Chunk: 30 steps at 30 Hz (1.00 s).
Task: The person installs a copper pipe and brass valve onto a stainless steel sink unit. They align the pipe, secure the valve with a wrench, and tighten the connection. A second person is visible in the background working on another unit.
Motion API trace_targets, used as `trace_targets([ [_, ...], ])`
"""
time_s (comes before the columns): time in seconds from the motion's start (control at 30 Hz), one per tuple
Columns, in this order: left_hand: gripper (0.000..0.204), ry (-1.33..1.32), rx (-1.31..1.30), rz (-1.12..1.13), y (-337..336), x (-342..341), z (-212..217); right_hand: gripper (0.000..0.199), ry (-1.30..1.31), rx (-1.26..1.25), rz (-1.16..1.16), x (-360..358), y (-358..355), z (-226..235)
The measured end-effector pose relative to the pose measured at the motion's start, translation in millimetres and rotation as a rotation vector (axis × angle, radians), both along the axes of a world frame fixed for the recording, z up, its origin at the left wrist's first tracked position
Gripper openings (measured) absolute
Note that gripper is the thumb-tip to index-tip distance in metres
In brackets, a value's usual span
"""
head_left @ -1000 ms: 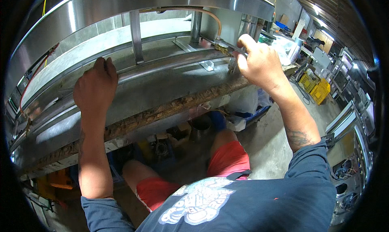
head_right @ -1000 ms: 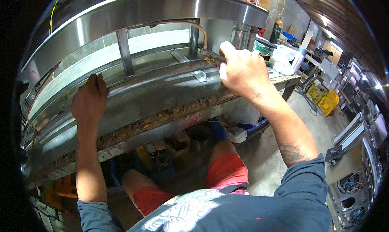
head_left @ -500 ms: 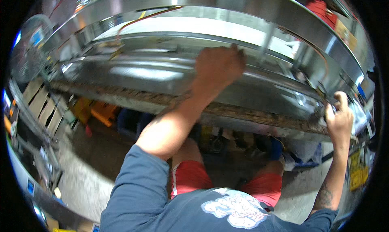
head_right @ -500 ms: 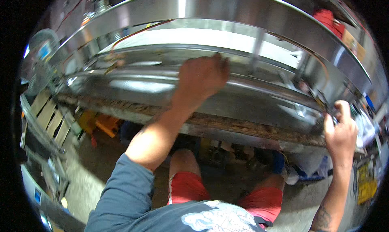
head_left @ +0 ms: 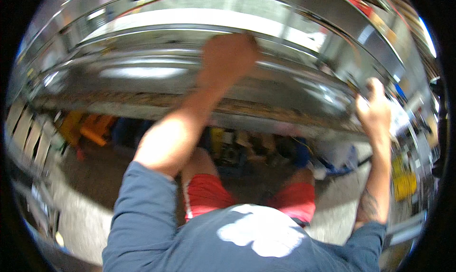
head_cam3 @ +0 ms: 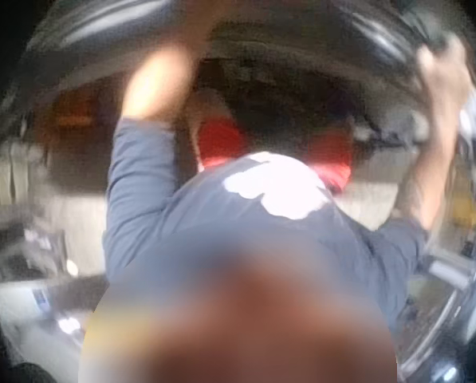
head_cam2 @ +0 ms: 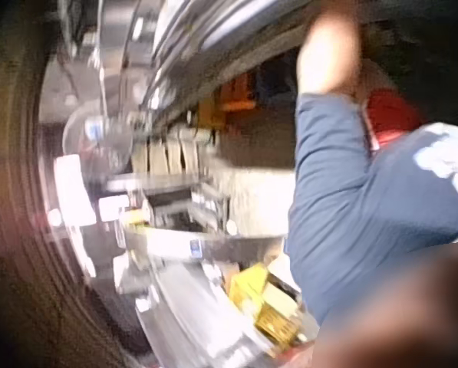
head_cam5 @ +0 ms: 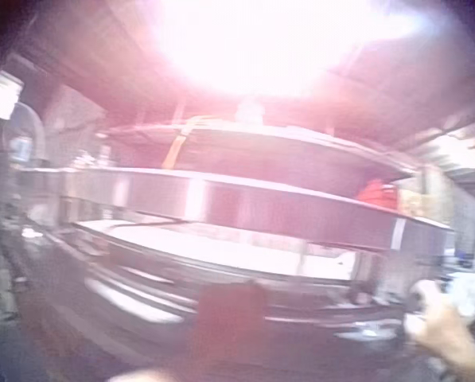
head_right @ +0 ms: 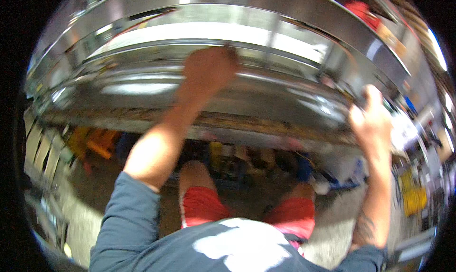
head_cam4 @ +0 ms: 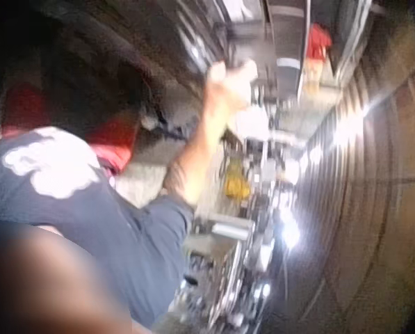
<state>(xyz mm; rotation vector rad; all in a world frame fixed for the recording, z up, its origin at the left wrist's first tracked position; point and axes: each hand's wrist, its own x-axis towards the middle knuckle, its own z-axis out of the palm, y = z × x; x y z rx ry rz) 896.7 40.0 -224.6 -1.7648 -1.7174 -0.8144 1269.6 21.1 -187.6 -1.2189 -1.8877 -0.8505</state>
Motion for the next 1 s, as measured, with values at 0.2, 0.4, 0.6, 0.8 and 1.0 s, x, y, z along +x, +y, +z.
trace_targets([
  [0.2, 0.05, 0.03, -0.089, 0.125, -6.8, -3.7, 4.8, 0.015, -0.295, -0.014, -0.125, 10.9, -1.8, 26.8],
  [0.4, 0.044, 0.032, -0.017, 0.049, -16.6, -18.8, 4.7, 0.017, 0.312, 0.036, 0.191, 145.7, -11.4, 27.3],
  [0.6, 0.047, 0.023, -0.025, 0.053, -14.5, -30.4, 6.9, 0.025, 1.045, 0.083, -0.227, 252.6, 105.8, -70.5],
  [0.8, 0.05, -0.007, 0.056, 0.145, -14.1, -33.7, -3.6, 0.025, 0.58, -0.177, -0.085, 251.8, 199.6, -112.9],
  [1.0, 0.053, -0.047, 0.079, 0.157, -9.1, -53.9, -14.0, 0.037, 0.332, -0.188, -0.182, 241.2, 192.2, -113.0],
])
